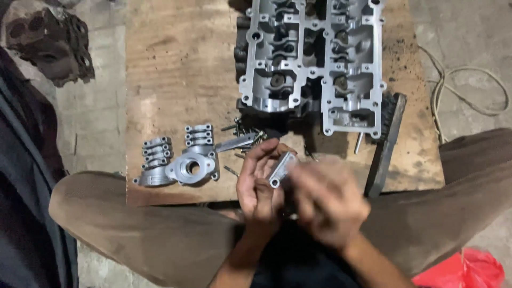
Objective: Cleaning and polishing engine bearing caps with a cloth on a wooden board.
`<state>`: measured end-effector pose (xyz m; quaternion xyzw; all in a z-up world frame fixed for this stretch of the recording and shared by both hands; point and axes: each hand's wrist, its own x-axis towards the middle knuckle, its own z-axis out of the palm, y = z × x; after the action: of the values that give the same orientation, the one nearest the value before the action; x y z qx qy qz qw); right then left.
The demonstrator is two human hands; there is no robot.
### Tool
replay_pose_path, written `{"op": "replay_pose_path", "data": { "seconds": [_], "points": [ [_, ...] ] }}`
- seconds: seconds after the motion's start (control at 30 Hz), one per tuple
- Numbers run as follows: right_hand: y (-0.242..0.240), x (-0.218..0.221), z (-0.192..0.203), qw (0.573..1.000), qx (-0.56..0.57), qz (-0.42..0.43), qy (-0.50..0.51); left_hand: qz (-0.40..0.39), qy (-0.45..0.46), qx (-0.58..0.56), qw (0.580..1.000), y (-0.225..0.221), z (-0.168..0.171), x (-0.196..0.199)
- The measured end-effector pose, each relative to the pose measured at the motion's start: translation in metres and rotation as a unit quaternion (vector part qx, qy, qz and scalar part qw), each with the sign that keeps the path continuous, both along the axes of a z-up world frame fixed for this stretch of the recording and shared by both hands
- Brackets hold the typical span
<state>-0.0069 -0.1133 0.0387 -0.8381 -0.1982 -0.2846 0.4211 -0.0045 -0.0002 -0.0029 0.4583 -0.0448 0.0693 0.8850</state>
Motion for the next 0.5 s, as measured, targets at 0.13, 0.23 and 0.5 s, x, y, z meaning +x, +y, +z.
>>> {"op": "replay_pose_path", "data": {
  "seconds": [0.13, 0.23, 0.5],
  "points": [
    [-0.006, 0.011, 0.016, 0.996, 0.022, -0.089, 0.017, -0.003, -0.027, -0.041, 0.999, -0.001, -0.002, -0.001],
    [-0.001, 0.004, 0.017, 0.996, 0.038, -0.067, 0.042, -0.004, -0.036, -0.05, 0.998, -0.003, -0.004, 0.005],
    [0.003, -0.007, 0.002, 0.999, -0.002, -0.047, 0.005, -0.016, -0.033, -0.057, 0.998, 0.0, -0.005, -0.002]
  ]
}}
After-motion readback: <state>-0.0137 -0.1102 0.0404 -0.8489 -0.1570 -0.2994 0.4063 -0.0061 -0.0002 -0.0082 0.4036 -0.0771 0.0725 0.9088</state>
